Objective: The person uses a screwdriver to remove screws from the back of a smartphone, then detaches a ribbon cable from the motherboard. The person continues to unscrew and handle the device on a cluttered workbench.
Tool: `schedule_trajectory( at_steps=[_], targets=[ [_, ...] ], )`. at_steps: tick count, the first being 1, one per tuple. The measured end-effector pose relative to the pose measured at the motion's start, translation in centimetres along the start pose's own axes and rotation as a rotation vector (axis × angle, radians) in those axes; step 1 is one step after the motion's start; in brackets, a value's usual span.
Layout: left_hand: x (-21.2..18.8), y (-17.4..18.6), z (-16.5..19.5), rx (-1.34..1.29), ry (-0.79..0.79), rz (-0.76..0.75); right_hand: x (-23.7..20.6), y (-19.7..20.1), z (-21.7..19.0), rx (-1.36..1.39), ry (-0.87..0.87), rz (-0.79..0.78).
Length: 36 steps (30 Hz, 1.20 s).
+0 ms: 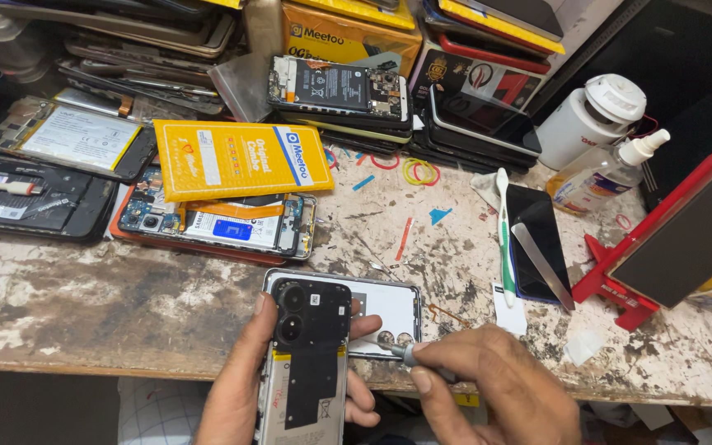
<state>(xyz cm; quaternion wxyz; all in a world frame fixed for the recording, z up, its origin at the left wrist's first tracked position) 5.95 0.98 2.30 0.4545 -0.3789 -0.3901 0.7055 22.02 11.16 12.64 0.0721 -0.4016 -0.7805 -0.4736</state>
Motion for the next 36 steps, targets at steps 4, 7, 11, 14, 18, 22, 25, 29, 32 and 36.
schedule_trajectory(
  at_steps=[4, 7, 11, 14, 18, 22, 25, 29, 32, 36],
  targets=[
    [0.0, -0.1, 0.1, -0.004, 0.001, -0.001, 0.1, -0.1, 0.2, -0.008, -0.070, -0.024],
    [0.0, 0.0, 0.1, 0.023, -0.004, 0.013, 0.1, -0.4, 0.1, 0.025, 0.033, -0.049],
    [0.0, -0.2, 0.1, -0.012, -0.002, -0.048, 0.1, -0.6, 0.1, 0.049, 0.057, -0.079],
    [0.0, -0.3, 0.1, -0.012, 0.000, -0.053, 0.2, -0.5, 0.1, 0.048, 0.053, -0.081],
    [-0.1, -0.2, 0.0, -0.017, 0.026, -0.017, 0.2, -0.6, 0.2, 0.047, 0.043, -0.097],
    [0.0, -0.2, -0.1, -0.006, 0.025, -0.035, 0.0, -0.7, 0.6, 0.075, 0.036, -0.127],
    [0.0, 0.0, -0.2, 0.027, 0.009, -0.018, -0.1, -0.6, 1.1, -0.001, 0.014, -0.151],
    [0.0, -0.1, -0.4, 0.064, -0.027, -0.071, 0.1, -0.5, 1.2, -0.067, 0.000, -0.191],
    [0.0, 0.0, -0.5, 0.051, -0.026, -0.067, 0.4, -0.4, 0.7, -0.045, 0.141, -0.166],
    [0.1, 0.1, -0.5, 0.037, -0.019, -0.077, 0.3, -0.6, 0.7, -0.080, 0.031, -0.211]
  ],
)
Point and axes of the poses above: each hand's wrist, its own x-axis towards the middle knuckle, its own y-axis out of the back of the hand, z = x × y, the point moved 3 cm from there along x, towards the middle knuckle, and after that the axes turned 7 degrees about -y, right-handed, at the moved point
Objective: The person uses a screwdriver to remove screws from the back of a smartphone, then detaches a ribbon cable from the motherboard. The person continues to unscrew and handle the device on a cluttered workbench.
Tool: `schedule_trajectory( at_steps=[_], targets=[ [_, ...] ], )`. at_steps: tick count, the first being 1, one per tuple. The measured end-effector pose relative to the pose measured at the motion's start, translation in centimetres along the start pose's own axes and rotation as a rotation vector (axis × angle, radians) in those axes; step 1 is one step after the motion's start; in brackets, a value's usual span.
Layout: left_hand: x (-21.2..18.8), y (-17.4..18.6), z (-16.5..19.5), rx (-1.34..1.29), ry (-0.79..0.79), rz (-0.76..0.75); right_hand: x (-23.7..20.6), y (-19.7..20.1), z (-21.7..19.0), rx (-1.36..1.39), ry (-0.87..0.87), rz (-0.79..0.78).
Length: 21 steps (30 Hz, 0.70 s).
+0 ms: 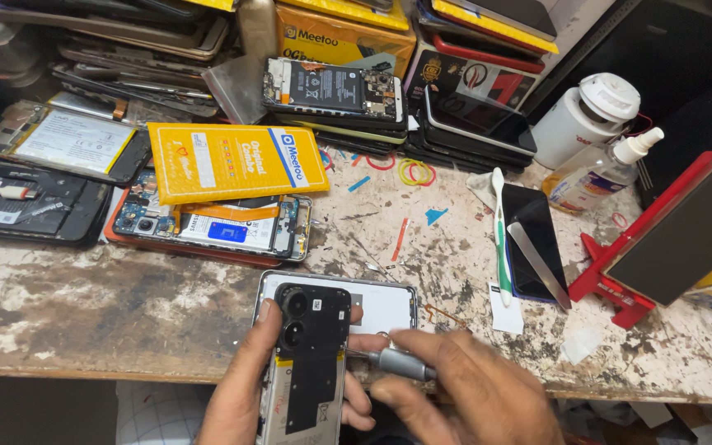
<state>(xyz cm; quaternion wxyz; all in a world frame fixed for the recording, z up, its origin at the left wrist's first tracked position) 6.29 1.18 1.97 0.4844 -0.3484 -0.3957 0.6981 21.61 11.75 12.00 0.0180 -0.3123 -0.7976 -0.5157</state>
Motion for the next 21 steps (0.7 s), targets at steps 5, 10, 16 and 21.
schedule_trajectory(
  at_steps=[5, 10, 16, 21],
  targets=[
    [-0.1, 0.1, -0.1, -0.016, 0.015, 0.021, -0.5, -0.3, -0.5, 0.044, 0.096, 0.046],
    [0.1, 0.0, 0.0, -0.053, 0.027, 0.027, -0.6, -0.5, -0.3, 0.032, 0.001, 0.056],
    [0.2, -0.1, 0.3, -0.038, 0.008, 0.018, -1.2, -0.3, -0.4, 0.074, -0.110, 0.196],
    [0.2, -0.3, 0.3, -0.035, 0.002, -0.010, -1.1, -0.2, -0.3, 0.112, -0.063, 0.166]
  ],
)
Point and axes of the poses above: each hand's wrist, its own x-axis towards the middle knuckle, its own y-axis out of the back of the hand, z = x × y, the point moved 3 cm from there along x, towards the middle knuckle, and after that the axes turned 7 degrees about -y, right-handed, at the moved point
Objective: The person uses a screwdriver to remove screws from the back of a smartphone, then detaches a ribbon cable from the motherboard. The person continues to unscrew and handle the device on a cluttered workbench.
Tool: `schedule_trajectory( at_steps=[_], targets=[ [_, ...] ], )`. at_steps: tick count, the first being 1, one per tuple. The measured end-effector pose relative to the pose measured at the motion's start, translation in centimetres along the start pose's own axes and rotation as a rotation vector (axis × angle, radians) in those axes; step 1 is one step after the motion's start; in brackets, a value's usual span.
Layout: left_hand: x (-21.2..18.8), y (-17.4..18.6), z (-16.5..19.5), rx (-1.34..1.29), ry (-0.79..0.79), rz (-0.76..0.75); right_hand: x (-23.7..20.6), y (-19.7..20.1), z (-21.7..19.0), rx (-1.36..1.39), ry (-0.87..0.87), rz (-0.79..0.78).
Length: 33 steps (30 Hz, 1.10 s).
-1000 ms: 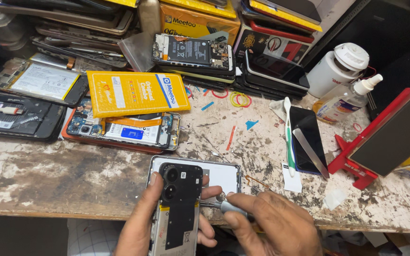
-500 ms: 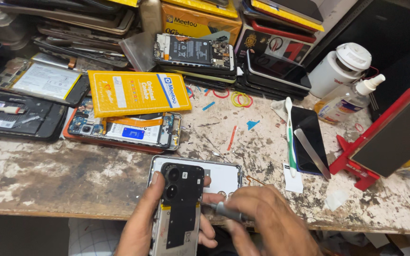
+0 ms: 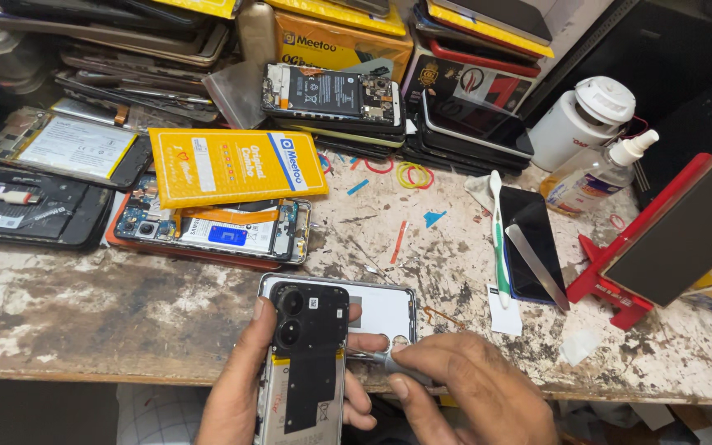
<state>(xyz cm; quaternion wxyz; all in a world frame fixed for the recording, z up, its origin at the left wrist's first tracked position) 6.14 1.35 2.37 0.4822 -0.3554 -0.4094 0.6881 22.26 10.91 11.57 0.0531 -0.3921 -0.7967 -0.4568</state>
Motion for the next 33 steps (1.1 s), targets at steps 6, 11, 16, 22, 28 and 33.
schedule_trajectory(
  at_steps=[6, 11, 16, 22, 28, 33],
  targets=[
    [-0.02, 0.06, -0.02, -0.012, 0.019, 0.009, 0.26, -0.11, 0.03, 0.015, -0.029, -0.065],
    [0.01, 0.08, -0.08, -0.011, 0.022, 0.005, 0.37, -0.10, -0.02, -0.020, -0.025, -0.068],
    [0.13, 0.11, -0.06, -0.008, 0.026, 0.002, 0.46, -0.04, -0.09, -0.008, 0.035, -0.051],
    [0.06, 0.15, -0.10, -0.005, 0.023, 0.015, 0.55, -0.06, -0.17, -0.039, 0.032, -0.060],
    [0.05, 0.03, 0.06, -0.004, 0.020, -0.009, 0.50, -0.16, -0.16, -0.038, 0.001, -0.023],
    [-0.06, -0.05, -0.02, -0.008, 0.006, 0.025, 0.50, -0.05, -0.04, -0.032, -0.005, -0.048]
  ],
)
Point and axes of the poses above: each hand's wrist, its own x-axis towards the middle knuckle, its own y-axis out of the back of the hand, z = x × y, the point moved 3 cm from there along x, towards the middle knuckle, and after that the axes turned 7 degrees about -y, right-handed, at the moved point
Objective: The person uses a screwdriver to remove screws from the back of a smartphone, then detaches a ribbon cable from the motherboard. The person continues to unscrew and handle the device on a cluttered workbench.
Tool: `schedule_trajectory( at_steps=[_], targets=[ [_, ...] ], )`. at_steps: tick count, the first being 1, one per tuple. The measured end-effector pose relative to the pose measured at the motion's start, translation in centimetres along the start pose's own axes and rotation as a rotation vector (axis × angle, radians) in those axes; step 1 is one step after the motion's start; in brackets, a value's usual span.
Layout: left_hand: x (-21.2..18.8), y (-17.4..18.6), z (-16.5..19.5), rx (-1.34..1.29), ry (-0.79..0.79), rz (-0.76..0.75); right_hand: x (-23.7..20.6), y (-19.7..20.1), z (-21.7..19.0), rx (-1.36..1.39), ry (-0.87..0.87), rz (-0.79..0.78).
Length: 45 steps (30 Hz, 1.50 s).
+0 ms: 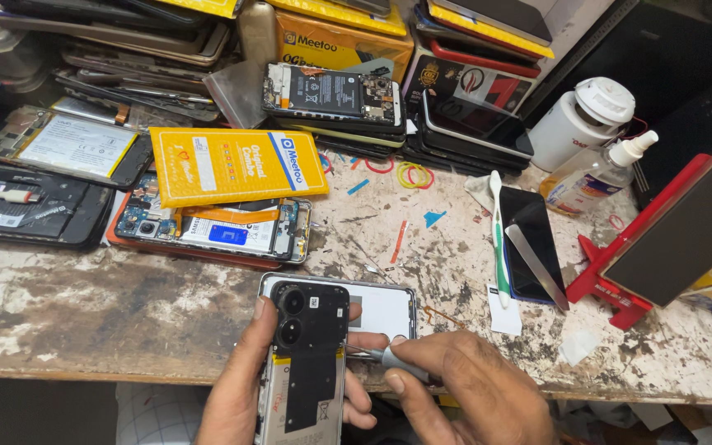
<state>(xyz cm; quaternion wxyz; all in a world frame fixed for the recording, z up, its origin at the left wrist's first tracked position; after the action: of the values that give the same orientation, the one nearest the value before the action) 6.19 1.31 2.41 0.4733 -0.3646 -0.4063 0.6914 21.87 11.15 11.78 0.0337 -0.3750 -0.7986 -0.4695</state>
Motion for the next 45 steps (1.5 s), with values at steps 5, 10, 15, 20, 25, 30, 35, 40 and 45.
schedule_trajectory(
  at_steps=[5, 10, 15, 20, 25, 30, 35, 40, 45],
  targets=[
    [0.06, 0.09, -0.07, 0.004, 0.005, -0.014, 0.00, -0.04, 0.05, 0.002, -0.015, 0.004],
    [0.15, 0.24, -0.10, -0.007, -0.018, -0.033, -0.04, 0.17, -0.11, -0.006, 0.016, 0.066],
    [0.15, 0.50, -0.02, 0.001, -0.021, 0.008, 0.07, 0.30, 0.04, 0.001, 0.026, 0.083],
    [0.06, 0.43, -0.15, -0.030, -0.005, -0.007, 0.13, 0.12, 0.08, -0.016, 0.058, 0.029],
    [0.15, 0.42, -0.23, -0.021, -0.004, -0.025, 0.06, 0.08, -0.09, -0.030, 0.070, 0.021],
    [0.18, 0.50, -0.28, -0.035, -0.003, -0.031, -0.29, 0.30, 0.01, 0.019, -0.023, 0.068],
    [0.29, 0.55, -0.29, -0.047, -0.006, -0.050, 0.09, 0.23, 0.29, -0.014, 0.056, 0.002],
    [0.30, 0.67, -0.27, -0.047, 0.007, -0.039, 0.29, 0.30, 0.00, -0.021, 0.124, 0.009],
    [0.35, 0.65, -0.21, -0.035, -0.007, -0.061, -0.02, 0.47, -0.26, 0.014, 0.030, 0.078]
  ],
)
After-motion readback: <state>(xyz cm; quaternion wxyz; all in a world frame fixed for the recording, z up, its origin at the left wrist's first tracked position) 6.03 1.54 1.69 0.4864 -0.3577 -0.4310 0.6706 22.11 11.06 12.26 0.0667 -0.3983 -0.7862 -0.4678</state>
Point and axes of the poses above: each hand's wrist, its own x-axis towards the middle knuckle, its own y-axis out of the back of the hand, z = x × y, the point moved 3 cm from there along x, towards the middle knuckle, and after that the axes turned 7 degrees about -y, right-handed, at the moved point
